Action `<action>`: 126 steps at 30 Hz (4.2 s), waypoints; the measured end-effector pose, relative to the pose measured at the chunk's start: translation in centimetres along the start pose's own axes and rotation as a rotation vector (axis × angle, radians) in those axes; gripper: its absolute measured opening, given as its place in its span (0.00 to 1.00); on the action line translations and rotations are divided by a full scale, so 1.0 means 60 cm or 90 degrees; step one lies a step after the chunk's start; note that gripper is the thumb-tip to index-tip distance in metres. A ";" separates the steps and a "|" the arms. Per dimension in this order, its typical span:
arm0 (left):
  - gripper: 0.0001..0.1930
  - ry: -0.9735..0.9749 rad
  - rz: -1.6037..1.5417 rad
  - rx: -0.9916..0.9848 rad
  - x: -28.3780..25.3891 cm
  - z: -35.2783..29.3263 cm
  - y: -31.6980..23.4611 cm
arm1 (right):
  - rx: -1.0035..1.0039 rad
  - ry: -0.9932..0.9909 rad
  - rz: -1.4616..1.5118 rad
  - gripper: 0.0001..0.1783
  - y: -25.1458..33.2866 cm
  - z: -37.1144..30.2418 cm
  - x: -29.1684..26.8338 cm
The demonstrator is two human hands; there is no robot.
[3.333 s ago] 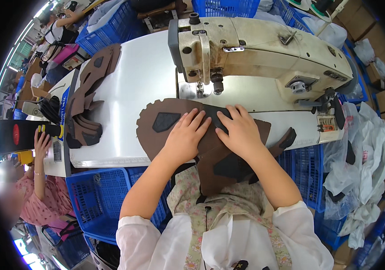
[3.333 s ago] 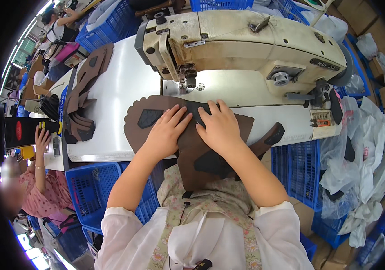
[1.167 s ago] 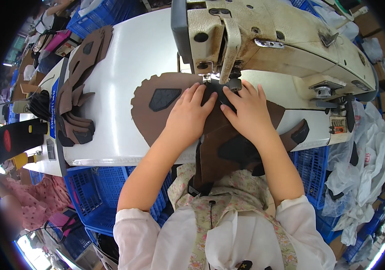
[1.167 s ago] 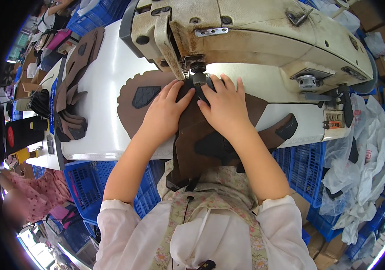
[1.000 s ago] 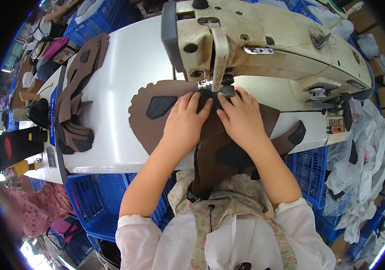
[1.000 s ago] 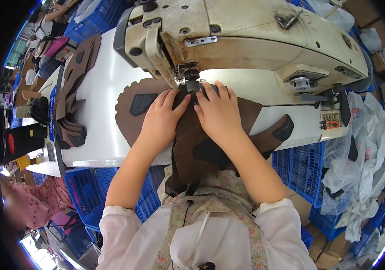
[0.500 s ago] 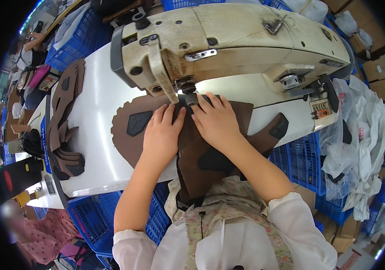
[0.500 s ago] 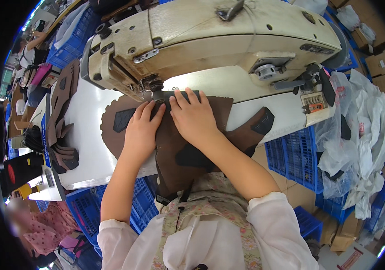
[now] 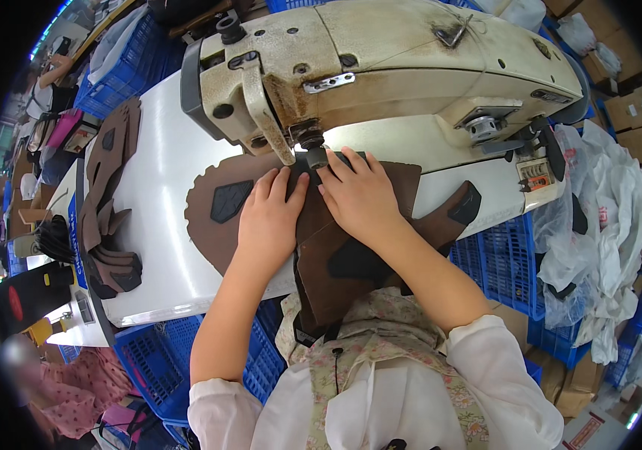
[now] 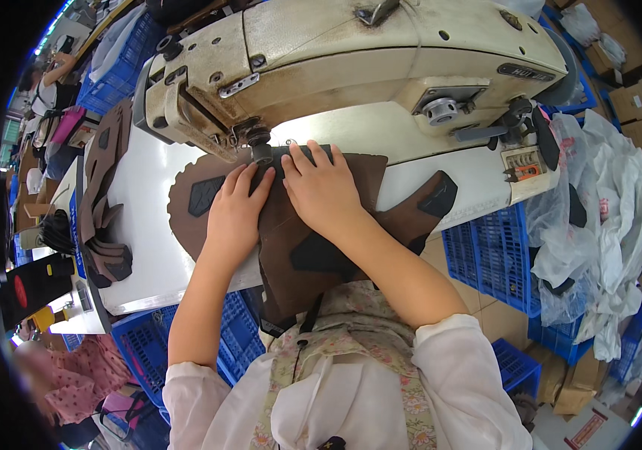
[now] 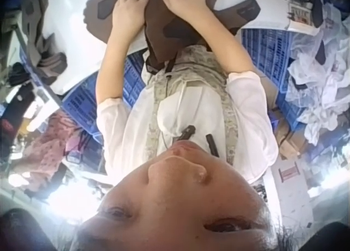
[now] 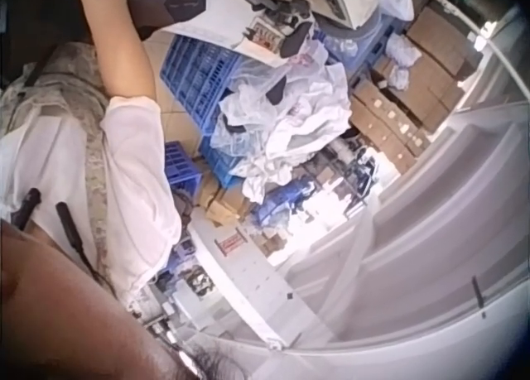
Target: Stitch together various brown and black shoe upper components using an industrial sewing machine.
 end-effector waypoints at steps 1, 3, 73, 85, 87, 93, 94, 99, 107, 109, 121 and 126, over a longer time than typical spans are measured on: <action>0.31 0.001 0.000 -0.001 0.000 0.000 0.000 | -0.001 0.001 0.001 0.22 0.000 0.000 0.000; 0.31 0.005 0.000 -0.003 0.001 0.000 -0.001 | 0.000 0.000 0.001 0.22 0.000 -0.001 0.000; 0.23 0.090 -0.237 -0.078 -0.009 -0.013 0.075 | 0.005 0.093 0.104 0.21 0.001 0.010 -0.032; 0.24 0.041 -0.073 -0.128 -0.007 -0.030 0.030 | -0.049 0.164 0.064 0.23 0.007 -0.003 -0.028; 0.24 0.028 -0.062 -0.129 -0.009 -0.031 0.030 | -0.066 0.149 0.048 0.23 0.009 -0.007 -0.028; 0.23 -0.006 -0.042 -0.127 -0.006 -0.030 0.031 | -0.047 0.146 0.022 0.23 0.012 -0.004 -0.028; 0.23 -0.006 -0.041 -0.128 -0.006 -0.029 0.032 | -0.048 0.146 0.022 0.23 0.012 -0.004 -0.026; 0.22 0.000 -0.057 -0.147 -0.002 -0.022 0.043 | -0.053 0.116 0.014 0.23 0.012 0.001 -0.021; 0.23 0.002 -0.055 -0.145 0.001 -0.011 0.070 | -0.051 0.059 0.001 0.23 0.040 0.006 -0.008; 0.23 0.004 -0.055 -0.146 0.005 -0.008 0.078 | -0.054 0.045 -0.005 0.23 0.049 0.008 -0.006; 0.20 -0.094 0.022 -0.100 0.011 0.009 0.113 | 0.006 0.067 -0.059 0.23 0.077 0.027 0.007; 0.24 -0.042 0.024 -0.104 0.018 0.010 0.118 | -0.001 0.047 -0.050 0.22 0.076 0.029 0.008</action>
Point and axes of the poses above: each hand's wrist, its own z-axis towards the middle knuckle, its own x-axis out of the palm, y = z × x, the point moved 6 cm from there along z, towards the middle knuckle, and after that the axes turned 12 degrees about z, right-handed, at the moved point
